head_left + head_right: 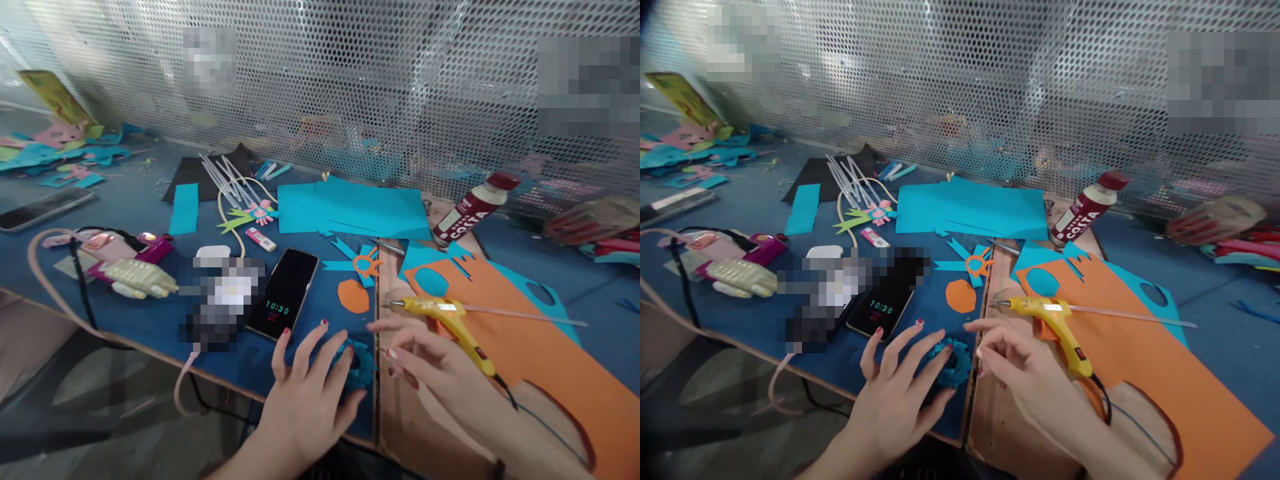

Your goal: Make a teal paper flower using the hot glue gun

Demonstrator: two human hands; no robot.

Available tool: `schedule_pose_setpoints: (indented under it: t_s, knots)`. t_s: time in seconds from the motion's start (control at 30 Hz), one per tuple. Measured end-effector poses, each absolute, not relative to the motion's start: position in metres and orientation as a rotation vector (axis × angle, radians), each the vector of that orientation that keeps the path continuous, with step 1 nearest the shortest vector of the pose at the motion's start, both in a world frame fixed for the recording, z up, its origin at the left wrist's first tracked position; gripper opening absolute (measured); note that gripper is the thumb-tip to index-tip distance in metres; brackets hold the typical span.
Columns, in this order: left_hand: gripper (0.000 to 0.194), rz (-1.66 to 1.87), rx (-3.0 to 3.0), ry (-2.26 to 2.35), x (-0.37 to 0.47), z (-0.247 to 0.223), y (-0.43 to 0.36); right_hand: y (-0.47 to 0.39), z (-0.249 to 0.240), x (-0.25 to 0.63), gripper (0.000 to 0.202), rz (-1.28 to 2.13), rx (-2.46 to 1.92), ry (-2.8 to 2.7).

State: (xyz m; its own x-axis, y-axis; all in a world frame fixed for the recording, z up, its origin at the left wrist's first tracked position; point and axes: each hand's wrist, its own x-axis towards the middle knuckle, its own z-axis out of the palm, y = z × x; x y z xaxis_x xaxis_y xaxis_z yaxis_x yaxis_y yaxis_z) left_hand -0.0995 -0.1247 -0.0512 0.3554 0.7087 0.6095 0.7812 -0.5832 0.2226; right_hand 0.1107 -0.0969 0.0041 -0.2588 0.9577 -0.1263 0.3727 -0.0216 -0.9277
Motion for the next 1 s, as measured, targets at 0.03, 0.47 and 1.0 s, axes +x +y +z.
schedule_pose_setpoints:
  t_s: [0.03, 0.47, 1.0]
  knots:
    - [0.034, -1.037, -2.498, -1.378, -0.1, -0.051, -0.125, -0.097, 0.002, 0.11, 0.027, 1.413, -1.372, -1.604]
    - [0.035, -1.023, -2.492, -1.389, -0.1, -0.052, -0.126, -0.1, -0.02, 0.117, 0.028, 0.211, -1.337, -2.434]
    - [0.033, -1.029, -2.506, -1.4, -0.099, -0.05, -0.126, -0.091, 0.005, 0.117, 0.033, 1.481, -1.289, -1.528]
